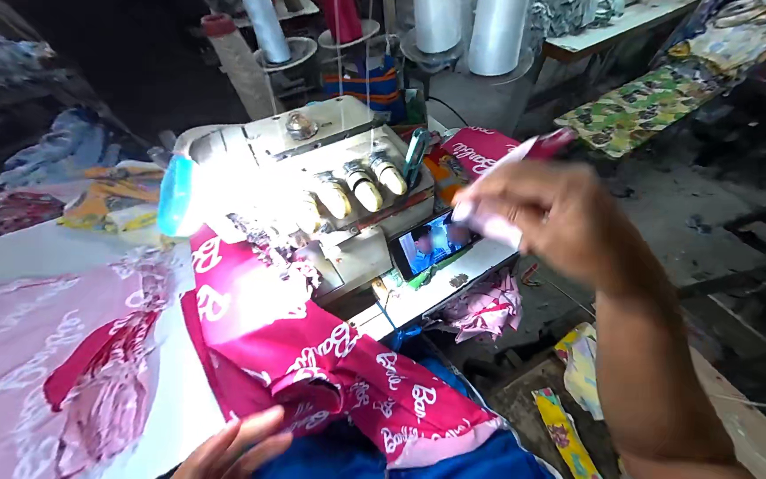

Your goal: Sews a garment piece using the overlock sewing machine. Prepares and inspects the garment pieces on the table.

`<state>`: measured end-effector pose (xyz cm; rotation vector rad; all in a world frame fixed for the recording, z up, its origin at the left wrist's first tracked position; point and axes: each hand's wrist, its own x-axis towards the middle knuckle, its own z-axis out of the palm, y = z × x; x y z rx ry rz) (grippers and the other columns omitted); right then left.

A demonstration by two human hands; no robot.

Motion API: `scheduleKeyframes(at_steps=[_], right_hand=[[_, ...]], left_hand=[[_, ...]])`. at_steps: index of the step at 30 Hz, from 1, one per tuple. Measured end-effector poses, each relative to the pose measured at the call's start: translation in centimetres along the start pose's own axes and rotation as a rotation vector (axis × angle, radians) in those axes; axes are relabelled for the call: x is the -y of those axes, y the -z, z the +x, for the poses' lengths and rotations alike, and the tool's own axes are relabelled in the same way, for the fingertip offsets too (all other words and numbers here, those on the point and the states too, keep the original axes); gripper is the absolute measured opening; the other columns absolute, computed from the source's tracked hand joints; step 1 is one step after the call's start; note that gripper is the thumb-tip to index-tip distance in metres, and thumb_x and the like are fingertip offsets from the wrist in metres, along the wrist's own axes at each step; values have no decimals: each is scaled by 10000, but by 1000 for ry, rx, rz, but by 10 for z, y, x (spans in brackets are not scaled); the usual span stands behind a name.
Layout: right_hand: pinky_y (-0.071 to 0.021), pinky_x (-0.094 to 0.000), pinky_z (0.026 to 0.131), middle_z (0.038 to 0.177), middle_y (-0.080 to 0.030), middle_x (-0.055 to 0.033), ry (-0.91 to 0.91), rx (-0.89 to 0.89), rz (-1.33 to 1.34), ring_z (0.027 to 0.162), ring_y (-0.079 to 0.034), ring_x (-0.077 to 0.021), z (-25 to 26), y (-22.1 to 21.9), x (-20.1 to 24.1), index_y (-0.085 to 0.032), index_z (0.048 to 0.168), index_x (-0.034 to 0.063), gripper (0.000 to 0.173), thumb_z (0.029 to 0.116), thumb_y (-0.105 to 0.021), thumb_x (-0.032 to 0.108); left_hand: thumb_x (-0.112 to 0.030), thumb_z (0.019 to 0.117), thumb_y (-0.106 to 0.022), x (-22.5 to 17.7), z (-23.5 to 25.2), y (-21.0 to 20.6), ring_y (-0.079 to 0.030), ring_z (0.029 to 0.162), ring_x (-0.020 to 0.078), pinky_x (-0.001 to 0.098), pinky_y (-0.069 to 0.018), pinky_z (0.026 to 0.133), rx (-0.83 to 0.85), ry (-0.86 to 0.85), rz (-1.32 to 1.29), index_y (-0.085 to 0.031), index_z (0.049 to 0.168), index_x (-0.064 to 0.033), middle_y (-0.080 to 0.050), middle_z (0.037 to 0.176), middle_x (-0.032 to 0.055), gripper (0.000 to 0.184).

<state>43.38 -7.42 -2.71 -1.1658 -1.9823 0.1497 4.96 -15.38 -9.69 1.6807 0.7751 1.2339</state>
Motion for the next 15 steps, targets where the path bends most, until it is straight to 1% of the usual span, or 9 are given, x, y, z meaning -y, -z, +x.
scheduleKeyframes(at_steps=[2, 3, 4, 6, 8, 9, 11, 13, 15], right_hand=[[-576, -228, 832, 986, -741, -8, 145, 182, 207, 915, -689, -57, -17, -42, 43, -759, 1055, 79, 164, 980, -615, 58], [-569, -228, 848, 996, -758, -9, 200, 227, 268, 945, -709, -69, -25, -64, 63, -759, 1061, 99, 168, 1004, -602, 82], [-563, -229, 835, 1017, -760, -32, 236, 244, 343, 954, -714, -92, -30, -82, 79, -750, 1083, 93, 179, 1024, -581, 82], [-547, -200, 774, 1009, -732, -79, 186, 163, 464, 898, -693, -98, -35, -112, 103, -738, 1100, 47, 166, 1024, -604, 110], [-527, -156, 747, 987, -704, -76, 30, 25, 548, 847, -641, -52, -35, -139, 112, -727, 1133, 17, 250, 985, -679, 214], [-536, -173, 791, 1016, -703, -80, -47, 5, 637, 888, -640, -49, -38, -153, 110, -706, 1184, -10, 348, 968, -702, 262], [-553, -252, 953, 1206, -692, -125, -167, 95, 894, 1074, -659, -90, -46, -178, 102, -618, 1313, -75, 541, 949, -721, 312], [-518, -283, 1068, 1305, -661, -138, -244, 234, 1106, 1197, -639, -106, -52, -198, 97, -540, 1372, -121, 604, 952, -723, 273], [-547, -251, 1007, 1188, -711, -70, -322, 296, 1205, 1098, -672, -60, -55, -210, 99, -574, 1321, -107, 507, 955, -717, 214]], left_hand=[[-467, 882, -773, 3, 14, -14, -487, 1405, 143, 357, -455, 1139, 54, -12, 4, -470, 1524, -264, -515, 1529, -74, 738], [-518, 844, -793, 6, 17, -21, -484, 1404, 122, 345, -449, 1144, 75, 8, 32, -458, 1531, -264, -512, 1529, -90, 806], [-522, 833, -800, 9, 18, -27, -540, 1340, 83, 314, -480, 1110, 78, 38, 67, -510, 1492, -245, -573, 1459, -108, 771], [-375, 861, -808, 15, 15, -33, -656, 1068, -31, 201, -563, 930, 22, 87, 120, -724, 1177, -242, -718, 1141, -166, 353], [-294, 911, -749, 17, 13, -30, -653, 886, -96, 121, -556, 794, -51, 172, 121, -754, 979, -248, -719, 949, -199, 83], [-293, 921, -737, 16, 13, -27, -667, 828, -81, 130, -570, 747, -118, 231, 96, -752, 955, -237, -724, 900, -187, 67], [-253, 922, -733, 18, 12, -18, -700, 784, -26, 172, -600, 711, -253, 308, 33, -740, 980, -188, -743, 873, -140, 88], [-197, 939, -719, 23, 11, -7, -716, 776, 25, 209, -615, 712, -321, 338, -23, -726, 1010, -131, -749, 875, -82, 98], [-139, 940, -699, 27, 12, 1, -720, 770, 52, 227, -618, 719, -361, 361, -50, -715, 1023, -104, -746, 871, -44, 91]])
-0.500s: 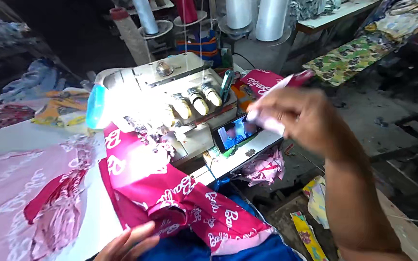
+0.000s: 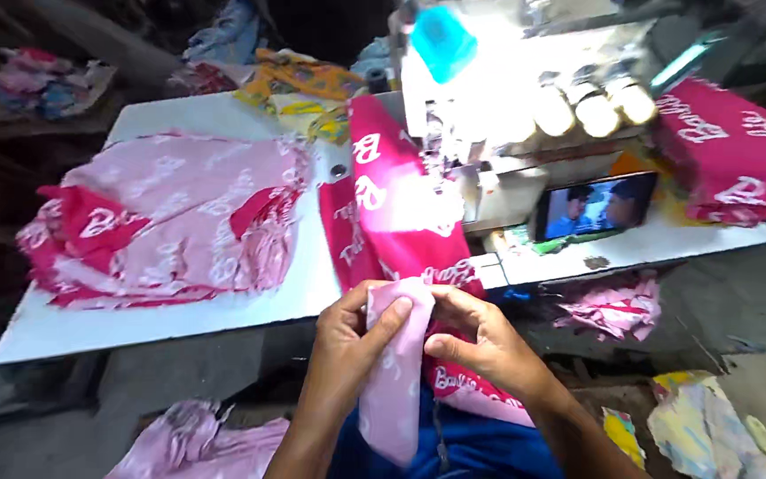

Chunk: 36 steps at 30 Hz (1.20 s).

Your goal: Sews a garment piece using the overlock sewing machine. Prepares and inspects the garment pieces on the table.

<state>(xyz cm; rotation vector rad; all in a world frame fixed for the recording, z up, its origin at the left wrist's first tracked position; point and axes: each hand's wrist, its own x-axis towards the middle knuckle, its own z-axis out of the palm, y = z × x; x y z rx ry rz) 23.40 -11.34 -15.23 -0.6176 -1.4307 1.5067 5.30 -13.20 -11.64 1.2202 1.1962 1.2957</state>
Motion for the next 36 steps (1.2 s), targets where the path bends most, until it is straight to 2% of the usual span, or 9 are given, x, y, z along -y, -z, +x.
scheduleKeyframes(at_steps=[3, 5, 9, 12, 17, 21, 23, 27, 36], right_hand=[[-556, -162, 744, 903, -707, 51, -49, -74, -10, 796, -644, 24, 4, -4, -2, -690, 1114, -9, 215, 942, -706, 119], [-537, -141, 694, 893, -681, 43, -25, -118, -62, 768, -619, 23, 7, -3, -2, -723, 995, 22, 108, 937, -713, 112], [-588, -194, 827, 1040, -670, -18, 43, -79, -60, 948, -664, -50, 9, 0, -4, -694, 961, 26, 107, 942, -716, 130], [-576, -186, 794, 925, -704, 24, 35, -113, -61, 850, -672, -15, 6, -2, -3, -664, 997, 38, 103, 932, -715, 100], [-599, -177, 789, 947, -748, -17, 121, -233, -211, 855, -704, -24, -10, -7, 0, -737, 1018, -13, 120, 944, -700, 74], [-562, -166, 816, 918, -715, 16, 208, -496, -378, 896, -666, -27, -1, 3, -13, -763, 940, 75, 91, 908, -761, 160], [-540, -154, 841, 974, -662, 4, 195, -594, -405, 963, -634, -44, 13, 16, -22, -766, 918, 88, 88, 876, -776, 165], [-548, -157, 881, 1136, -664, -29, 153, -547, -288, 1066, -631, -52, 24, 32, -29, -759, 946, 87, 133, 908, -757, 214], [-558, -142, 841, 1015, -683, 37, 123, -465, -187, 983, -645, -9, 22, 35, -30, -743, 949, 123, 49, 924, -744, 165]], left_hand=[[-100, 933, -691, 4, 4, 5, -715, 807, 54, 235, -613, 757, -31, 2, -20, -714, 1048, -111, -743, 900, -36, 117], [-106, 935, -694, 6, 6, 6, -711, 812, 50, 233, -608, 761, -45, 1, -30, -716, 1052, -120, -738, 897, -39, 121], [-146, 947, -703, 4, 10, 9, -708, 803, 44, 224, -608, 753, -62, 4, -55, -721, 1015, -142, -730, 875, -48, 70], [-205, 935, -731, 4, 11, 13, -695, 776, 19, 201, -598, 727, -63, -63, 33, -726, 993, -174, -724, 855, -79, 66], [-310, 1007, -642, -18, 30, 19, -628, 832, -45, 118, -504, 735, 64, -461, 603, -762, 988, -131, -696, 897, -70, 216], [-219, 975, -641, -41, 91, -3, -651, 795, 101, 225, -483, 680, 227, -772, 941, -777, 969, -95, -708, 878, 44, 185], [-211, 957, -669, -33, 122, -12, -658, 830, 136, 271, -502, 718, 264, -757, 945, -773, 960, -86, -700, 892, 53, 162], [-235, 918, -675, -31, 138, -15, -620, 817, 37, 213, -481, 703, 257, -635, 926, -745, 898, -130, -662, 862, -39, 128], [-195, 918, -742, -17, 131, -6, -630, 855, -22, 121, -499, 725, 290, -631, 660, -786, 899, -122, -696, 916, -48, 87]])
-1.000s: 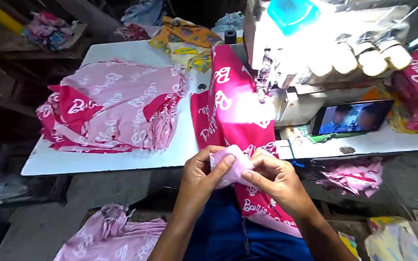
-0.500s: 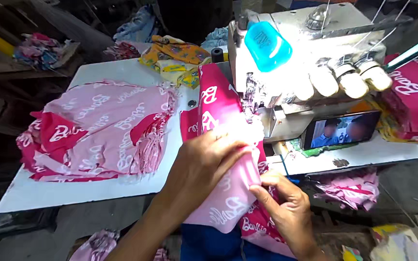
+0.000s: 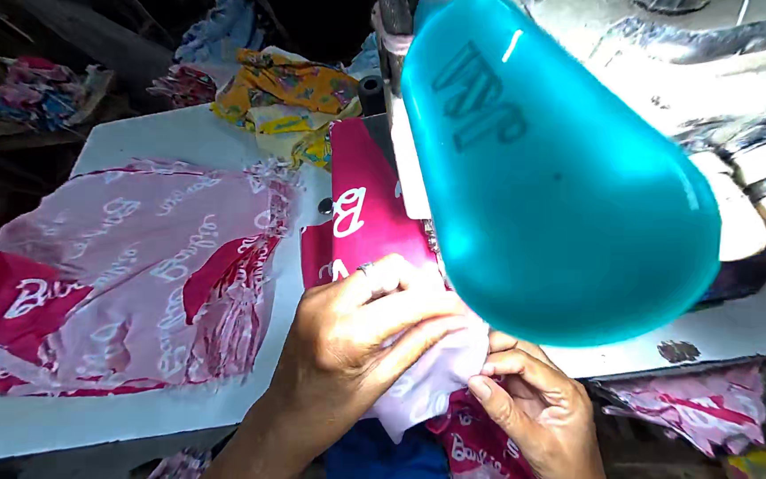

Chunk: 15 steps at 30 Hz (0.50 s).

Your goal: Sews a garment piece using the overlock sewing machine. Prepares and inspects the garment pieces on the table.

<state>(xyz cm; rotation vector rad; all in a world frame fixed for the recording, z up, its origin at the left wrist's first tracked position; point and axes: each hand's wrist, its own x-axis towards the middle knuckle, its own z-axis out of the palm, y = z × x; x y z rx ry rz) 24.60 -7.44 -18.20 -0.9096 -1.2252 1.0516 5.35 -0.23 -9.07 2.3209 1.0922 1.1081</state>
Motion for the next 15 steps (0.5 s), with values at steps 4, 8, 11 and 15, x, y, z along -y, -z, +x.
scheduleKeyframes(at_steps=[4, 8, 11, 15], right_hand=[[-576, -180, 856, 1020, -713, 21, 6, -22, 73, 975, -678, -37, 0, -2, 2, -714, 997, 95, 79, 932, -726, 137], [-595, -209, 873, 1061, -734, 1, -33, -31, 78, 953, -703, -51, 0, -7, 8, -675, 1140, 18, 265, 892, -753, 68], [-583, -178, 835, 983, -712, -11, 13, -34, 13, 923, -680, -43, 0, -8, 8, -723, 1009, 25, 109, 930, -721, 100], [-562, -133, 743, 906, -722, 37, -1, -46, 23, 809, -668, 25, 3, -11, 20, -627, 1083, 10, 120, 967, -631, 40]], left_hand=[[-255, 903, -707, -7, 7, 4, -586, 793, -48, 117, -440, 666, 14, 79, 246, -789, 916, -136, -678, 876, -57, 145], [-312, 906, -693, -13, 8, 4, -630, 827, -13, 168, -471, 678, 4, 118, 386, -733, 988, -171, -694, 912, -66, 169], [-283, 949, -662, -12, 1, 3, -606, 857, 35, 211, -454, 707, -9, 105, 398, -766, 984, -178, -666, 963, -39, 152], [-212, 959, -631, -8, 0, 3, -602, 903, 55, 204, -468, 769, -15, 87, 378, -802, 1036, -157, -652, 983, -6, 195]])
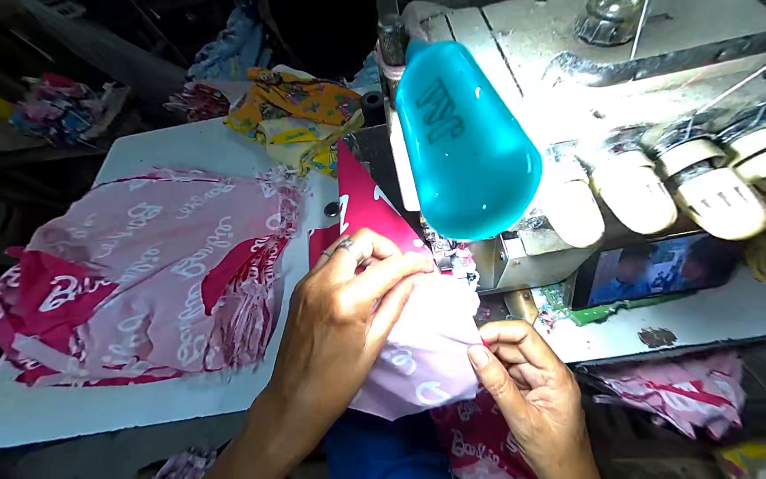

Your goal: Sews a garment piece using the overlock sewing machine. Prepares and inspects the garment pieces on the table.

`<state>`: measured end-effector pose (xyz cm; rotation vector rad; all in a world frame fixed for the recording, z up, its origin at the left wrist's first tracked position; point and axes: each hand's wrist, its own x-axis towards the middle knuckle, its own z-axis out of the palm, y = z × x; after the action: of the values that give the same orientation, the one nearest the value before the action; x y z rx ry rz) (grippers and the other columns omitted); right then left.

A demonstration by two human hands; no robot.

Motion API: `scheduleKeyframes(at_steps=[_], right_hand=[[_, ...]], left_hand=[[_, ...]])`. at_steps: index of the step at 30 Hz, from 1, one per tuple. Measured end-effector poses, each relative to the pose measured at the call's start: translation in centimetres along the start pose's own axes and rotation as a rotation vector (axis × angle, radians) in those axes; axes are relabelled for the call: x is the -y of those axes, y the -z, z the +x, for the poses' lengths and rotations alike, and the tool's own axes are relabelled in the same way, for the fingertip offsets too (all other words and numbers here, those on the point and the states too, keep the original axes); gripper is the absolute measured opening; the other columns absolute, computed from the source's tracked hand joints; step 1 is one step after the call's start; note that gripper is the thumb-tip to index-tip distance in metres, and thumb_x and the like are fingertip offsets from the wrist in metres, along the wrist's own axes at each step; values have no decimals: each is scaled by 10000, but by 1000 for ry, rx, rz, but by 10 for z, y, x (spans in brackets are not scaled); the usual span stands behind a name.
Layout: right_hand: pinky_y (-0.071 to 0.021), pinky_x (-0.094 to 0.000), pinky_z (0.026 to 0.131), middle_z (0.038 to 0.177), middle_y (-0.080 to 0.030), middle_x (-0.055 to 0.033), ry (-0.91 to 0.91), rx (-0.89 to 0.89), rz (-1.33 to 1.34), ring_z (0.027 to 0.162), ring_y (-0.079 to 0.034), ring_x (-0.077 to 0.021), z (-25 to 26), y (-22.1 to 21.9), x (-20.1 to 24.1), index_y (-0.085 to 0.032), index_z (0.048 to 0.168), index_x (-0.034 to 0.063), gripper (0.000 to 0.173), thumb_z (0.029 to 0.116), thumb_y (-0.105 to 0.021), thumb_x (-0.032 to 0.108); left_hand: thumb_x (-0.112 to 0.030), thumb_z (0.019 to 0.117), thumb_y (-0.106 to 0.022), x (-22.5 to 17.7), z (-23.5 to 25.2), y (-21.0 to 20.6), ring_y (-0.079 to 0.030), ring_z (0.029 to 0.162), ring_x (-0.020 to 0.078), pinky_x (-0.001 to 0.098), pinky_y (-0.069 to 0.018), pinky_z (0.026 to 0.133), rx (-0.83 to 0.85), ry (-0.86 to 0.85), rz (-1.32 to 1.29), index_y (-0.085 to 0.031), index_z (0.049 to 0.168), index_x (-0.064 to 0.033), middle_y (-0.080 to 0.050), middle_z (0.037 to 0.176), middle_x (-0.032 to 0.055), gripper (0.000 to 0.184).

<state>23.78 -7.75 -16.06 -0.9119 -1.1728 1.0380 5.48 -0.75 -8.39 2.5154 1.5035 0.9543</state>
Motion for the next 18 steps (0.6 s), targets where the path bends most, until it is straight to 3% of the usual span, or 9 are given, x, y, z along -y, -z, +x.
scheduleKeyframes(at_steps=[4, 8, 13, 15, 18], right_hand=[[-552, -119, 693, 897, -731, 24, 23, -37, 28, 753, -661, 21, 7, -4, 9, -544, 1193, -30, 254, 949, -614, -27], [-565, -122, 727, 932, -725, 1, 66, -40, -25, 794, -667, 22, 12, -6, 11, -640, 1102, -51, 158, 954, -602, -12], [-551, -112, 683, 877, -728, -11, 103, -23, -126, 741, -652, 32, 24, -12, 14, -702, 1069, -41, 156, 939, -632, 11], [-534, -110, 634, 829, -715, 12, 84, -31, -122, 687, -635, 35, 25, -12, 14, -658, 1134, -23, 210, 928, -653, 19], [-548, -143, 629, 821, -716, 15, -19, 26, -72, 682, -652, -3, 8, -3, 17, -535, 1319, -28, 399, 946, -659, 39]], left_hand=[[-213, 984, -614, 7, 15, -7, -616, 887, 92, 239, -471, 780, -11, 1, -2, -749, 1046, -103, -667, 968, 24, 184], [-208, 977, -621, 7, 24, -9, -581, 810, 93, 242, -447, 724, -10, 21, 24, -666, 1023, -80, -629, 904, 17, 144], [-168, 996, -617, 34, 46, -13, -617, 852, 245, 407, -486, 772, 4, 0, 19, -654, 1066, -6, -656, 966, 141, 180], [-201, 1017, -585, 47, 57, -14, -650, 955, 300, 466, -504, 857, -68, 33, 15, -671, 1111, 5, -675, 1052, 183, 243], [-237, 1078, -504, 39, 25, 5, -547, 1287, 412, 570, -422, 1068, -69, 193, 3, -573, 1381, 11, -562, 1398, 252, 398]])
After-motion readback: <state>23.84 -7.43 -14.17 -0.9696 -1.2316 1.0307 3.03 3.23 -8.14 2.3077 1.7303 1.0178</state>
